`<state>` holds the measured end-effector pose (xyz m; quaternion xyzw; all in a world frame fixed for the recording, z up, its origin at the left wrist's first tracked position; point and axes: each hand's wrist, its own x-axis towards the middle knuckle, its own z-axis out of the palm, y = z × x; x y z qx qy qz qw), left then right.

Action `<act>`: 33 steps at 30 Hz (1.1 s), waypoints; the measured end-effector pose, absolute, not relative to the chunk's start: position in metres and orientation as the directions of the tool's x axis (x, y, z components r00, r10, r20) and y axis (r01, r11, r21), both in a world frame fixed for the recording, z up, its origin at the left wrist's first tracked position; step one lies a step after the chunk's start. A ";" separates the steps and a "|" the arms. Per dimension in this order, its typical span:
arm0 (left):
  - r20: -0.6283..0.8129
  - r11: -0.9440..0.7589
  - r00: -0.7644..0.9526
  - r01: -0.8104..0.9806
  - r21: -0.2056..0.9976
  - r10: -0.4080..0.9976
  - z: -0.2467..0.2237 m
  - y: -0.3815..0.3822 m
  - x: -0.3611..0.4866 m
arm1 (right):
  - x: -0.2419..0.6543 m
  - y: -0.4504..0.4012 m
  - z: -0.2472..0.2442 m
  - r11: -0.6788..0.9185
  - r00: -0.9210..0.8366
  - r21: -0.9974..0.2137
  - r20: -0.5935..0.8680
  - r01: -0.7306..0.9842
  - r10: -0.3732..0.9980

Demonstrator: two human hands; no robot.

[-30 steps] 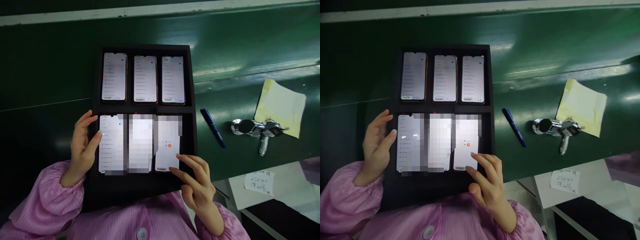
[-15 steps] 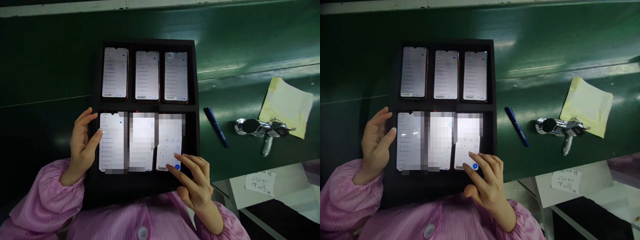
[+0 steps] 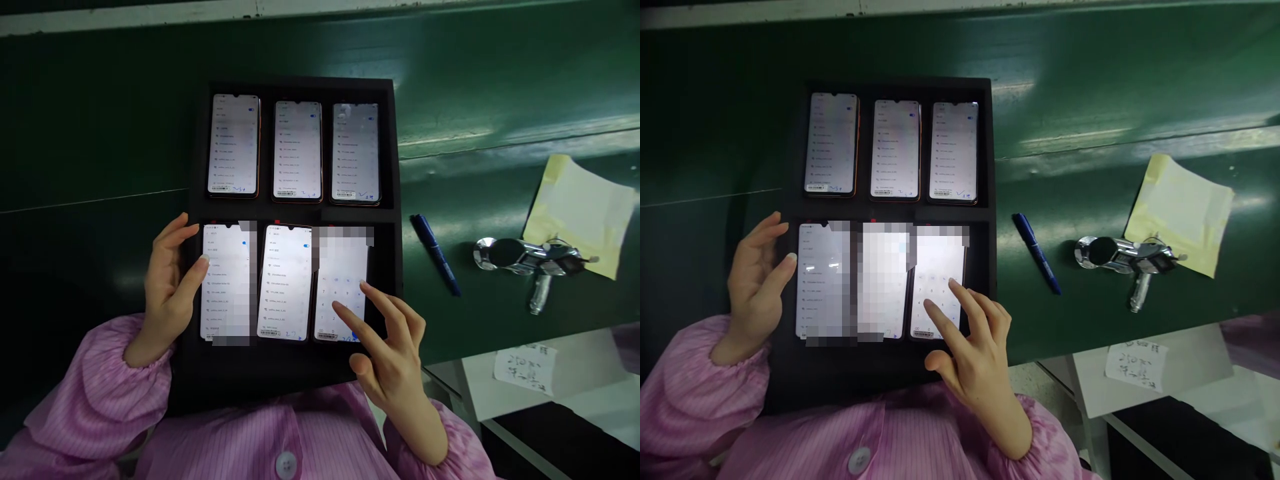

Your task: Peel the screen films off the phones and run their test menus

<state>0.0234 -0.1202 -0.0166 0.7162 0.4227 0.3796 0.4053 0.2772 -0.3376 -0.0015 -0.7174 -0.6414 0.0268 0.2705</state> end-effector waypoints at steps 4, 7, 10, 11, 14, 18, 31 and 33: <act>0.191 -0.303 0.353 0.297 0.906 0.916 -0.016 -0.120 0.023 | 0.278 -0.343 -0.001 0.047 0.178 -0.481 0.411 0.876 0.894; 0.202 -0.318 0.362 0.299 0.900 0.910 -0.018 -0.120 0.022 | 0.277 -0.344 -0.001 0.092 0.155 -0.490 0.441 0.867 0.884; 0.221 -0.342 0.371 0.301 0.890 0.902 -0.021 -0.118 0.020 | 0.276 -0.342 -0.002 0.099 0.146 -0.474 0.454 0.875 0.879; 0.226 -0.348 0.372 0.300 0.888 0.900 -0.022 -0.118 0.020 | 0.275 -0.341 -0.002 0.100 0.143 -0.468 0.456 0.878 0.878; 0.224 -0.343 0.370 0.297 0.891 0.902 -0.022 -0.117 0.020 | 0.274 -0.339 -0.002 0.090 0.134 -0.452 0.440 0.887 0.888; 0.225 -0.343 0.372 0.289 0.894 0.901 -0.021 -0.118 0.021 | 0.275 -0.334 0.001 0.044 0.142 -0.428 0.394 0.903 0.908; 0.220 -0.341 0.373 0.300 0.891 0.901 -0.021 -0.119 0.020 | 0.277 -0.320 0.000 0.008 0.119 -0.373 0.317 0.928 0.941; 0.221 -0.342 0.374 0.297 0.892 0.901 -0.021 -0.119 0.020 | 0.276 -0.320 0.000 0.024 0.111 -0.375 0.335 0.927 0.936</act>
